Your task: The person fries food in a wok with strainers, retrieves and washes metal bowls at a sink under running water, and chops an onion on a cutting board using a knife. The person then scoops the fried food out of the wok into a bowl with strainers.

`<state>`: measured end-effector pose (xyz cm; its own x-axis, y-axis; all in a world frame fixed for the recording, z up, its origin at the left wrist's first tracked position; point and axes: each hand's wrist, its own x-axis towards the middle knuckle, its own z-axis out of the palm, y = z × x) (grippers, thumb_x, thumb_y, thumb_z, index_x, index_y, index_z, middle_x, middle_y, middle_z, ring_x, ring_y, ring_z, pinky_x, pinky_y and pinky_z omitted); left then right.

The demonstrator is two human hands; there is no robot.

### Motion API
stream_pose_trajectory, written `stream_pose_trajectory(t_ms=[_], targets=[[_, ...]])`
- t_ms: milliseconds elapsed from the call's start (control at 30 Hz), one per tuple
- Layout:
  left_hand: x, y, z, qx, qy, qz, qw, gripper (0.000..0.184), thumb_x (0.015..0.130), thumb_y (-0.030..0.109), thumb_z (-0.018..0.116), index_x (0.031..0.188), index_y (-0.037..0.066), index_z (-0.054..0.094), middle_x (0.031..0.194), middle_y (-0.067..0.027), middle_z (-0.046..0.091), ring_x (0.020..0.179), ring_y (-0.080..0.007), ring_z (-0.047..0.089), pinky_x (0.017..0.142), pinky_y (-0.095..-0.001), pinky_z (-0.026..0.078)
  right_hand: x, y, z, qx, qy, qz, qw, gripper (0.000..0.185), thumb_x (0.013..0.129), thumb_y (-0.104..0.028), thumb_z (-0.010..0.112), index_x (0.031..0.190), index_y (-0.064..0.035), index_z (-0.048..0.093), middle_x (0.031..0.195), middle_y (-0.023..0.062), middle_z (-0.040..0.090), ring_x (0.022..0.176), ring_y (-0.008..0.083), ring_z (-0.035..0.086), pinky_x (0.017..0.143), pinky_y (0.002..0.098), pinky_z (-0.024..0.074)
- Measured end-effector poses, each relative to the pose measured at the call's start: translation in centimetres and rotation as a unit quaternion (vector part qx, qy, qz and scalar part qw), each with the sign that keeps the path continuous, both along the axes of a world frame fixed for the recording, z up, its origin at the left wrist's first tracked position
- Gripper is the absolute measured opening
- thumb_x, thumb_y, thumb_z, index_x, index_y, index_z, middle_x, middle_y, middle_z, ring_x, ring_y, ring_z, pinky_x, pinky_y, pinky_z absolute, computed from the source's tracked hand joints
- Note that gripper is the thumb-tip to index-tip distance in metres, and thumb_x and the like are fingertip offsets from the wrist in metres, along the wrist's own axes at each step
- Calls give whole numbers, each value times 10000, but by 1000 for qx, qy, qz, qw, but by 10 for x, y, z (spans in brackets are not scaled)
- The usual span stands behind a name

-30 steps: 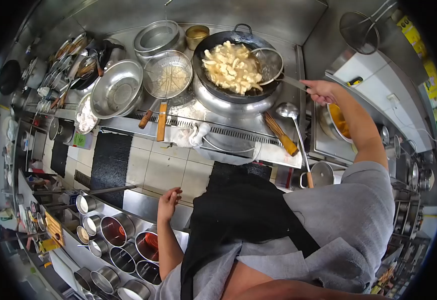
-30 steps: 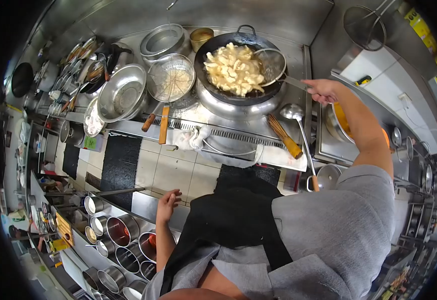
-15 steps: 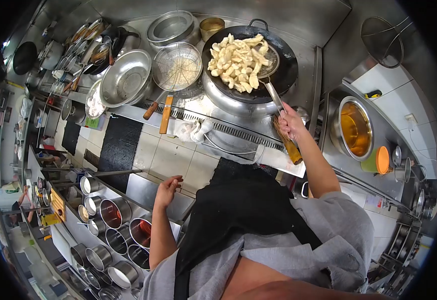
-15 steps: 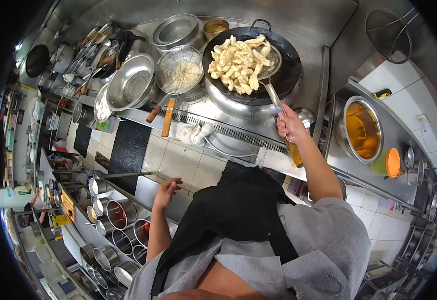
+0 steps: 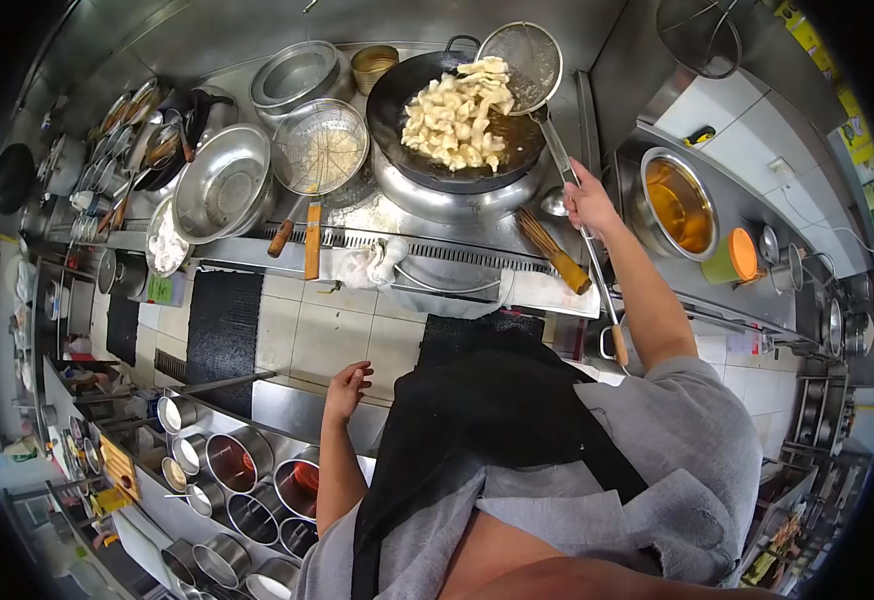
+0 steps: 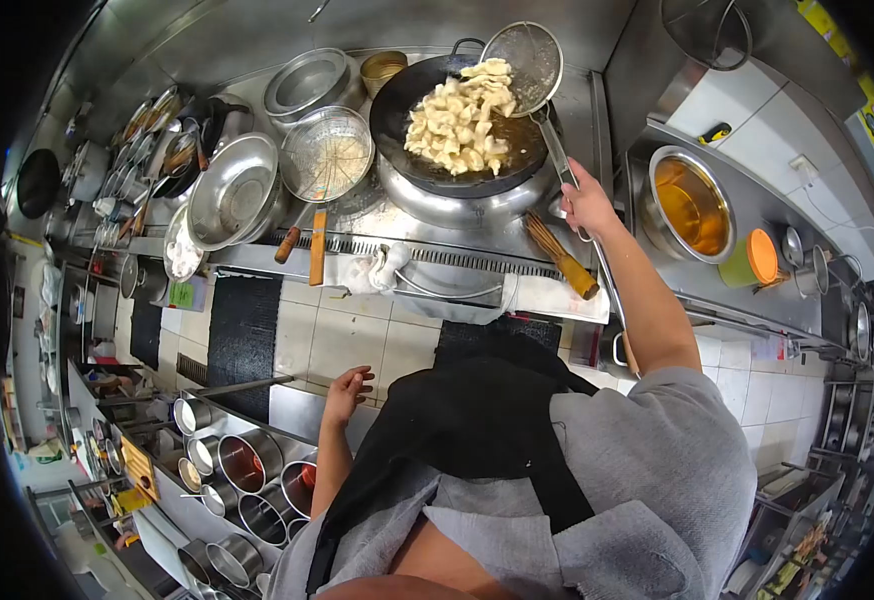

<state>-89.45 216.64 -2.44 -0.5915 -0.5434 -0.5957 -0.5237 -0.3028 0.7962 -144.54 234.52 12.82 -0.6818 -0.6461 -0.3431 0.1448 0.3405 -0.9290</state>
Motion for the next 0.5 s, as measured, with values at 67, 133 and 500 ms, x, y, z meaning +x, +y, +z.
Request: stream_pose_trajectory(t_ms=[67,133,500], targets=[[6,-4,-1,10,-7,19,1000,363,1019,333,500,1282,107,608,1149,-46,682,893,-156,646,709,-291,492,1,-2,4,12,21,-11,1000,602,1006,-100,451,1548,-212,214,631,16,430,442,111,352,408,297,357],[11,-7,2,10,-10,20,1000,362,1018,331,502,1286,110,606,1152,-47,680,892,-157,645,714,-290,495,6,1,9,15,32,-3,999,602,1006,-103,451,1548,-217,215,631,15,429,446,112,354,408,295,358],[0,-64,-30,37,14,201,979,521,956,281,582,1431,146,413,1291,-80,549,1076,-228,570,832,-419,505,6,-8,24,4,31,7,999,572,1017,-90,432,1541,-212,237,637,-6,410,487,97,345,435,250,322]])
